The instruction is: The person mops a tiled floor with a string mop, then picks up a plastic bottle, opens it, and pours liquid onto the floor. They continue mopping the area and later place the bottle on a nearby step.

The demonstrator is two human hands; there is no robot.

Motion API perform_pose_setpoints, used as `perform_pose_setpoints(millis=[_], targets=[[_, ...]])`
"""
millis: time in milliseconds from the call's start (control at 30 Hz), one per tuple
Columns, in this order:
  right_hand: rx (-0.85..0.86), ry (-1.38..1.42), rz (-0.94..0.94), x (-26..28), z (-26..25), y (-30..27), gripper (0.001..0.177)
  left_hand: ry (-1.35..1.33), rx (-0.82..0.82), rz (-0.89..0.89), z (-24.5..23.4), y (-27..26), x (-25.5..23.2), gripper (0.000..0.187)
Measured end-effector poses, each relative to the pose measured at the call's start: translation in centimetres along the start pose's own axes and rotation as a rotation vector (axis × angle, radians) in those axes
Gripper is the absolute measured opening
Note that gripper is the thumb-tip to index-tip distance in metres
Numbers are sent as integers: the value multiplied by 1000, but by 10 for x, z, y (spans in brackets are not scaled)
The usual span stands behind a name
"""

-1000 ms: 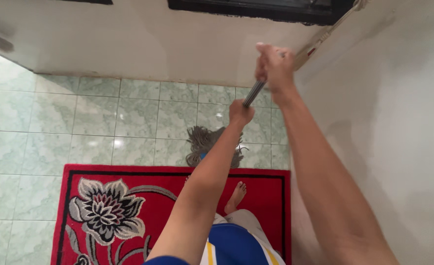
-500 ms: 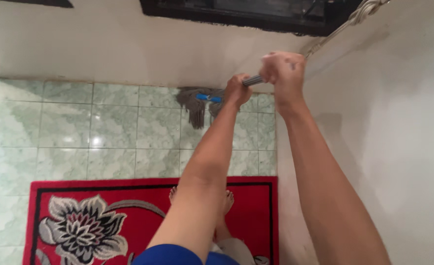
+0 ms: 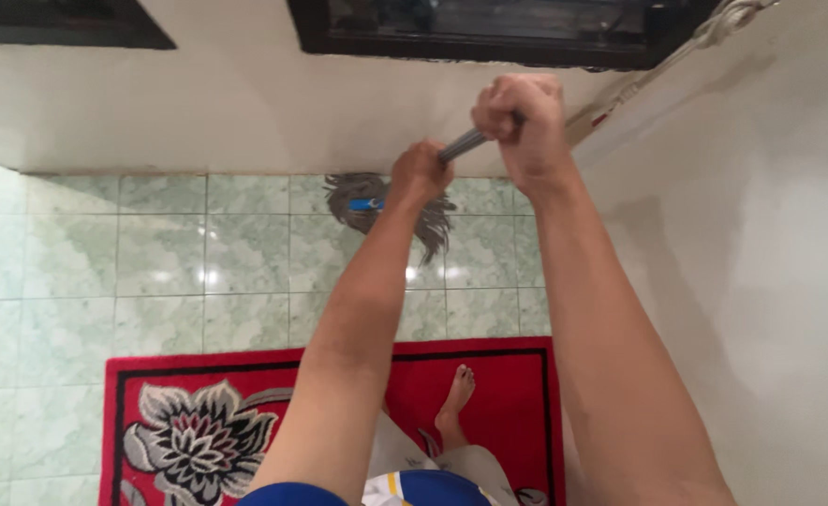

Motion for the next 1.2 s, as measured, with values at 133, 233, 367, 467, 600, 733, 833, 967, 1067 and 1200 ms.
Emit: perform_pose_setpoints(millis=[133,233,367,467,600,733,833,967,1067,1200], targets=[[34,-80,26,-16,45,11,33,-26,-76,-44,-42,-16,32,21],[-25,-195,27,-26,69,16,38,-120,-136,-78,-51,-19,56,20],[-129,-221,51,-33,77,15,37,-212,-168,-28,-41,-19,66,23],[-201,-201,105,-30,70,8,35,-198,-158,-25,-35,-37,58,25],[-261,-172,180,-15,66,-1,34,-154,-49,-124,-31,-62,37,29],[-241,-167,248,-10,83,-5,35,-49,27,-156,-35,-94,36,38],[-243,-141,311,-17,102,-16,41,-82,44,-231,-30,-126,49,39],[-281,-148,343,-22,122,-43,40,-107,30,-252,-29,-168,60,36],[-326,-154,352,-22,128,-55,43,-118,17,-273,-24,-186,58,34],[-365,-174,366,-11,117,-75,45,-140,41,-267,-9,-192,53,30]])
Point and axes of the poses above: each hand's wrist, its own y-axis towards the middle knuckle, its own z-axis out of the palm, x = y × z, the point moved 6 cm from there along y, towards the middle knuckle, and after that the axes turned 14 degrees about -y, right-handed, at the moved point
